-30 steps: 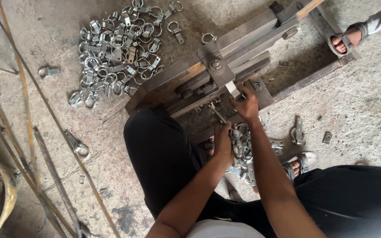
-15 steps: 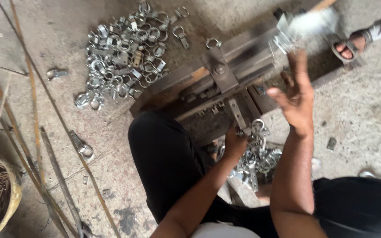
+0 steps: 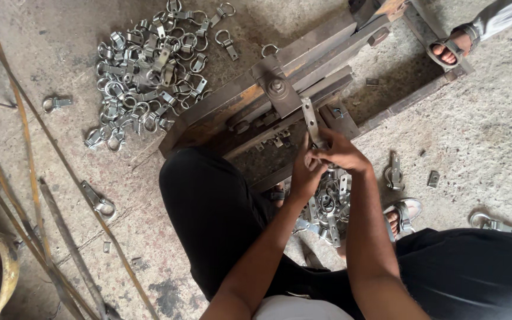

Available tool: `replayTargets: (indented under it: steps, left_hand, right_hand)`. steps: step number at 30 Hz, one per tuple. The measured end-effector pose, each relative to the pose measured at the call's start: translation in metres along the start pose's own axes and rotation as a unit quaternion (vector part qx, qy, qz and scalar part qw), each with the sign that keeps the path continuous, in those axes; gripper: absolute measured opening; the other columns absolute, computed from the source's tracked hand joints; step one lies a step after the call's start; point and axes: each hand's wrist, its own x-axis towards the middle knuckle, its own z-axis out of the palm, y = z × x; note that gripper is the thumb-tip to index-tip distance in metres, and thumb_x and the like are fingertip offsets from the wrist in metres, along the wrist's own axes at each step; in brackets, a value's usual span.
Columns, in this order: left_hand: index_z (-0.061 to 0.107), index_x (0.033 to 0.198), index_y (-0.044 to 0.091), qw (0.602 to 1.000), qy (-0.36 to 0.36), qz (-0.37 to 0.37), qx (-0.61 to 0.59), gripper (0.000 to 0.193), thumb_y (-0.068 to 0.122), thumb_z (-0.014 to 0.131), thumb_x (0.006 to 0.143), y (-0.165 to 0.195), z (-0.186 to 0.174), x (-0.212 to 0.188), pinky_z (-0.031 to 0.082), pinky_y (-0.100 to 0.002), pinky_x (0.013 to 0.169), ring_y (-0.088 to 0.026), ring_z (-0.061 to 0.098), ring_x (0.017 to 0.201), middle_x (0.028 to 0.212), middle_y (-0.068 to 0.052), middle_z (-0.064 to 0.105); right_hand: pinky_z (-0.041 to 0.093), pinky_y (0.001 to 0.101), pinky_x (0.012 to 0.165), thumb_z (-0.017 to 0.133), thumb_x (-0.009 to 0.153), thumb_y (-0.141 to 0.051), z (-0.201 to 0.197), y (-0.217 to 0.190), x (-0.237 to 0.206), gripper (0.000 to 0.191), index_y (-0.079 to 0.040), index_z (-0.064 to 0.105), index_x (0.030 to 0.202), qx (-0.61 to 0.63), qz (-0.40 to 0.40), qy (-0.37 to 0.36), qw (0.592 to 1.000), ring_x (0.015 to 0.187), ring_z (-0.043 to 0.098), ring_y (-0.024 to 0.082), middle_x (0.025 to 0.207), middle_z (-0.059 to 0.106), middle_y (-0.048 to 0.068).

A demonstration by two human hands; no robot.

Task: The person sits on the floor and operates a manual metal press machine. They repeatedly pick up metal rings from a pile, place them into the press, and pull a lever to shape the metal. The finished metal pieces are dropped onto the floor next to the machine.

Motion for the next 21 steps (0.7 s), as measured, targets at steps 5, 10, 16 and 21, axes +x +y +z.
replayTargets:
  steps: [5,10,16,21]
  left_hand:
    - [0.040,0.156,0.002,0.986,0.060,0.036,0.152,0.065,0.022,0.065,0.100,0.028,0.006,0.001,0.063,-0.040,0.095,-0.025,0.068,0.116,0.136,-0.018,0.056]
    - [0.059,0.132,0.001,0.815,-0.113,-0.061,0.565,0.043,0.019,0.066,0.094,0.023,-0.008,-0.013,0.052,-0.059,0.095,-0.039,0.066,0.112,0.120,-0.022,0.066]
    - [0.076,0.115,0.008,0.619,-0.429,-0.259,0.605,0.035,0.018,0.065,0.083,-0.018,-0.007,-0.048,0.057,-0.050,0.092,-0.033,0.071,0.107,0.118,-0.017,0.075]
    - [0.062,0.132,0.007,0.673,-0.360,-0.172,0.623,0.041,0.020,0.058,0.094,-0.024,0.001,-0.047,0.054,-0.054,0.088,-0.036,0.069,0.107,0.121,-0.019,0.069]
  right_hand:
    - [0.057,0.0364,0.052,0.077,0.081,-0.004,0.001,-0.014,0.005,0.077,-0.011,0.036,0.146,0.119,0.011,0.136,0.983,0.067,0.066,0.024,0.100,0.064,0.023]
    - [0.061,0.0345,0.059,0.076,0.088,-0.002,0.003,-0.014,0.024,0.069,-0.007,0.033,0.142,0.068,0.019,0.213,0.975,0.077,0.070,0.027,0.111,0.067,0.029]
    - [0.069,0.0360,0.065,0.075,0.087,-0.002,-0.001,-0.017,0.033,0.065,-0.004,0.033,0.137,0.014,-0.030,0.176,0.984,0.089,0.075,0.028,0.124,0.063,0.024]
    - [0.064,0.0350,0.056,0.072,0.086,-0.003,0.004,-0.026,0.029,0.059,-0.007,0.053,0.141,-0.014,0.019,0.132,0.991,0.077,0.073,0.023,0.125,0.065,0.012]
